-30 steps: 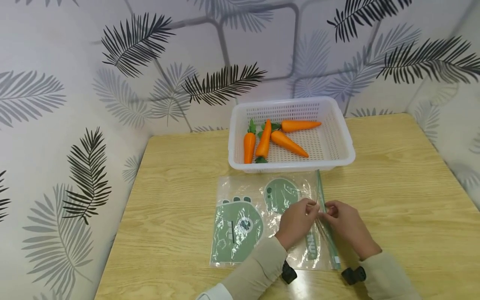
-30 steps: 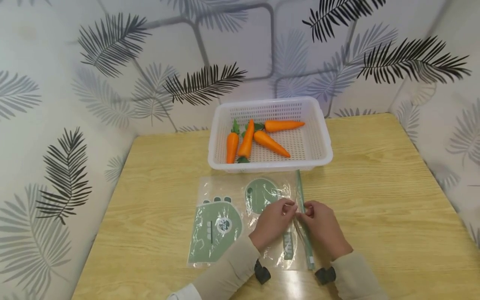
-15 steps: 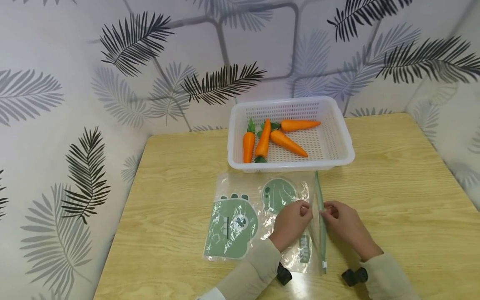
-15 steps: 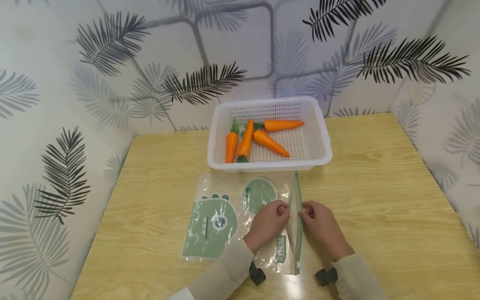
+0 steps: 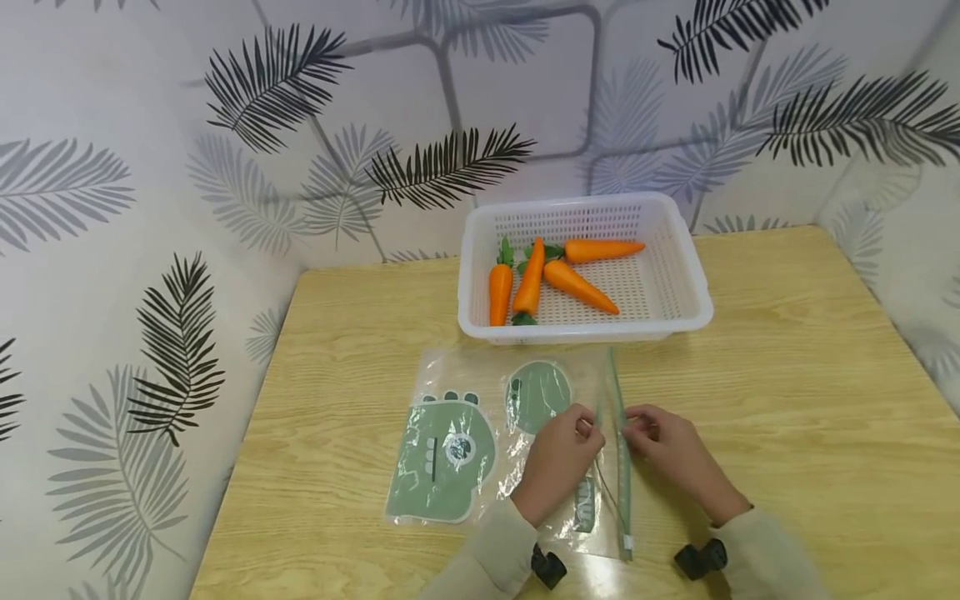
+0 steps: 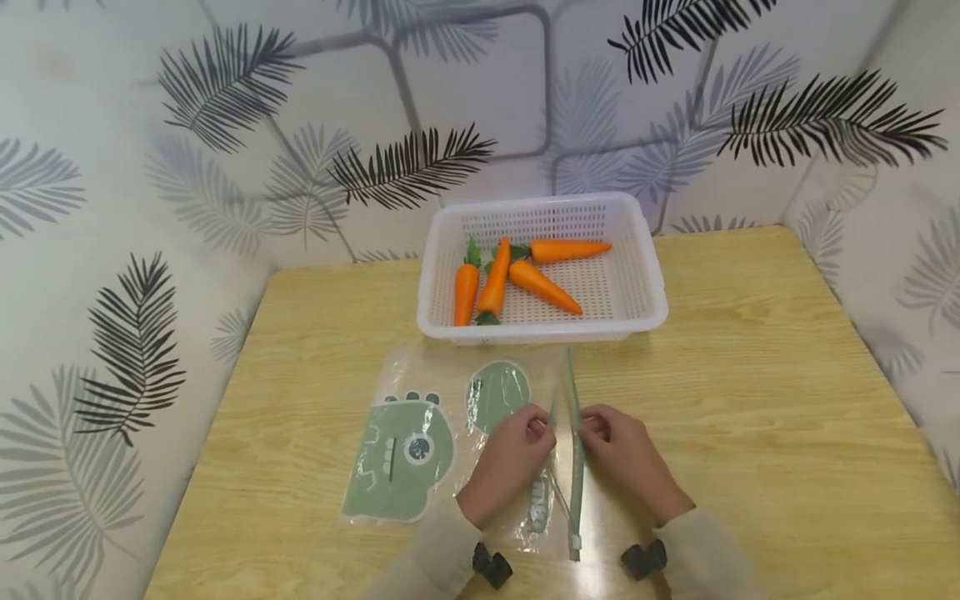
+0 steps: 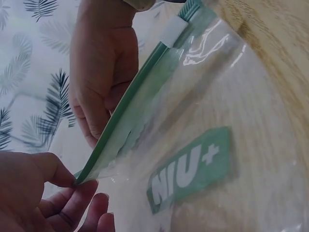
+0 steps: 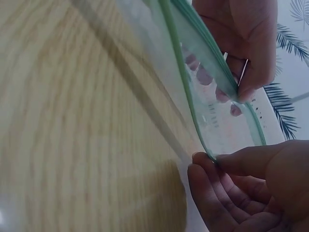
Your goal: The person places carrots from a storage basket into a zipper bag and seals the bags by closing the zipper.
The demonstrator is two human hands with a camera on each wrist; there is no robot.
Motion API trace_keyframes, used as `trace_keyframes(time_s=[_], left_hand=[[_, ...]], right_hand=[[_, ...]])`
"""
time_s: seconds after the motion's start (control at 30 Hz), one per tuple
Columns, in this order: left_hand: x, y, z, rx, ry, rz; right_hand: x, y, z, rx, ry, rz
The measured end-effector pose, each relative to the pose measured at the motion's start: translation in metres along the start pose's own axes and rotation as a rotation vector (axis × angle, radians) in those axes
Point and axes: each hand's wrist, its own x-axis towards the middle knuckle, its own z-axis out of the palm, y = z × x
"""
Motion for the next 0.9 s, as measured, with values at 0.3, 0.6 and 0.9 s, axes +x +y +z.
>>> trace_keyframes(time_s=[0.3,0.6,0.9], left_hand=[[-0.015,-0.016,-0.032,-0.137,0.045,-0.020],[-0.032,-0.018,-0.070,-0.210,0.093,-0.049],[-0.046,-0.008,-0.101,-0.116,0.227,-0.066]], right_hand=[[0.004,-0.019,0.025,0.060,-0.031,-0.046],[0.009,-0.036,0.045,0.237,-0.077,-0.060],[0.009,-0.051,0.050,0.311,-0.043,-0.046]])
